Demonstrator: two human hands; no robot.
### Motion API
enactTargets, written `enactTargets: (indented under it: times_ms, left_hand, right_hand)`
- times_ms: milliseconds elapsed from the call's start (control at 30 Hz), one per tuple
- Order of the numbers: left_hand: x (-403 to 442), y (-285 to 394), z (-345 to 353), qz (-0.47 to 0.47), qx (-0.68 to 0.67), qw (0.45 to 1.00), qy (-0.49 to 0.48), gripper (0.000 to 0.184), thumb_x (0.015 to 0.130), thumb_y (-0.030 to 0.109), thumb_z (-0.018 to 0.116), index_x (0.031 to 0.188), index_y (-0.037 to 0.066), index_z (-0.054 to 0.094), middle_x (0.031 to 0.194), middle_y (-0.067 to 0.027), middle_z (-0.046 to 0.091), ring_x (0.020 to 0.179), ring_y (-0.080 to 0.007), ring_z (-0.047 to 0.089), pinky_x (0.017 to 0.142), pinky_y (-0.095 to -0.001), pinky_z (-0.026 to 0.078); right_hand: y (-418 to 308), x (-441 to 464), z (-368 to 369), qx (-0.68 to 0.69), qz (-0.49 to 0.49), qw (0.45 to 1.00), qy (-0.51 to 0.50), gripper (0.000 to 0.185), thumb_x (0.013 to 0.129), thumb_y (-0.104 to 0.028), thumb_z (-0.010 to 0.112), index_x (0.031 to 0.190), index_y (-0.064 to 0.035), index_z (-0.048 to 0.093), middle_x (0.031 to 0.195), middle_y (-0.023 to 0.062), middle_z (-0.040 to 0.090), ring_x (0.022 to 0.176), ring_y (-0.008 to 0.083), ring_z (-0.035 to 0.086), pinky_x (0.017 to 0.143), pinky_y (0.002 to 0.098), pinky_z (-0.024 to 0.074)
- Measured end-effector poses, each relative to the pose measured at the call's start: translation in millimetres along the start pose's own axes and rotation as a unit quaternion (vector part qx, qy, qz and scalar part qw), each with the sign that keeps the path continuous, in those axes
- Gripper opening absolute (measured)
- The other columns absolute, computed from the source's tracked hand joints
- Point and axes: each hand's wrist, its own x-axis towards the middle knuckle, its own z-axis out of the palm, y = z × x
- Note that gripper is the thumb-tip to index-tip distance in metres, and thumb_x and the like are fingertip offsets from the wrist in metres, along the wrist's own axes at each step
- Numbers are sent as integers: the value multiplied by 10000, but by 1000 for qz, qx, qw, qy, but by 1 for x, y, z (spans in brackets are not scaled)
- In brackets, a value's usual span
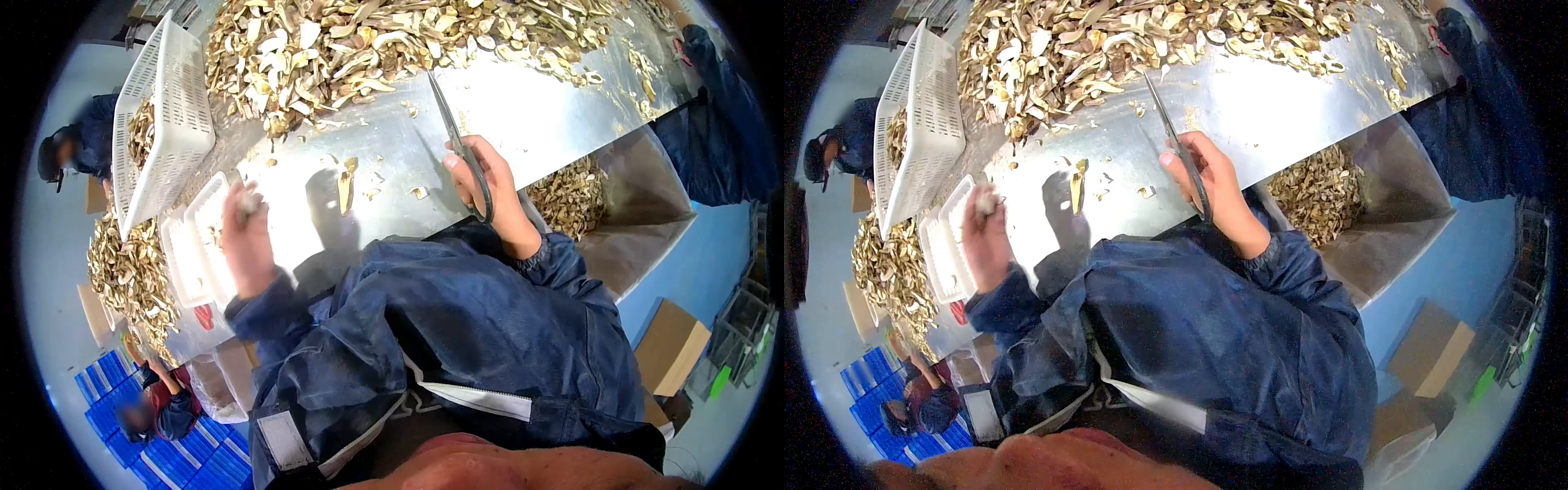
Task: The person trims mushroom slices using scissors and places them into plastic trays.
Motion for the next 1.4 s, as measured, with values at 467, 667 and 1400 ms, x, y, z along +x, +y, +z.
enactTargets:
  times_ms: [467, 667, 1400]
  left_hand:
    - [38, -16, 133, 359, 397, 817, -214, 248, 911, 37, 601, 1151, 2, 654, 1101, -191, 675, 1032, -398, 625, 920, -396, 508]
    - [93, -64, 180, 469, 545, 685, -124, 204, 873, 85, 613, 1062, 65, 684, 1025, -126, 670, 976, -340, 613, 844, -455, 509]
    - [7, -42, 89, -129, -56, 980, -139, 75, 922, 29, 599, 888, 64, 542, 806, -56, 605, 743, -148, 603, 645, -260, 460]
  right_hand:
    - [11, 5, 4, 4, -23, 1000, 4, 339, 955, -313, 716, 1122, -40, 604, 681, -41, 506, 523, 40, 433, 475, 217, 327]
    - [5, 0, 1, -10, -56, 998, -9, 317, 972, -285, 693, 1147, -39, 596, 728, -40, 523, 556, 42, 435, 492, 220, 336]
    - [5, -11, 13, -137, -50, 988, -55, 330, 925, -287, 751, 1088, -40, 605, 709, -3, 508, 610, 80, 473, 544, 261, 376]
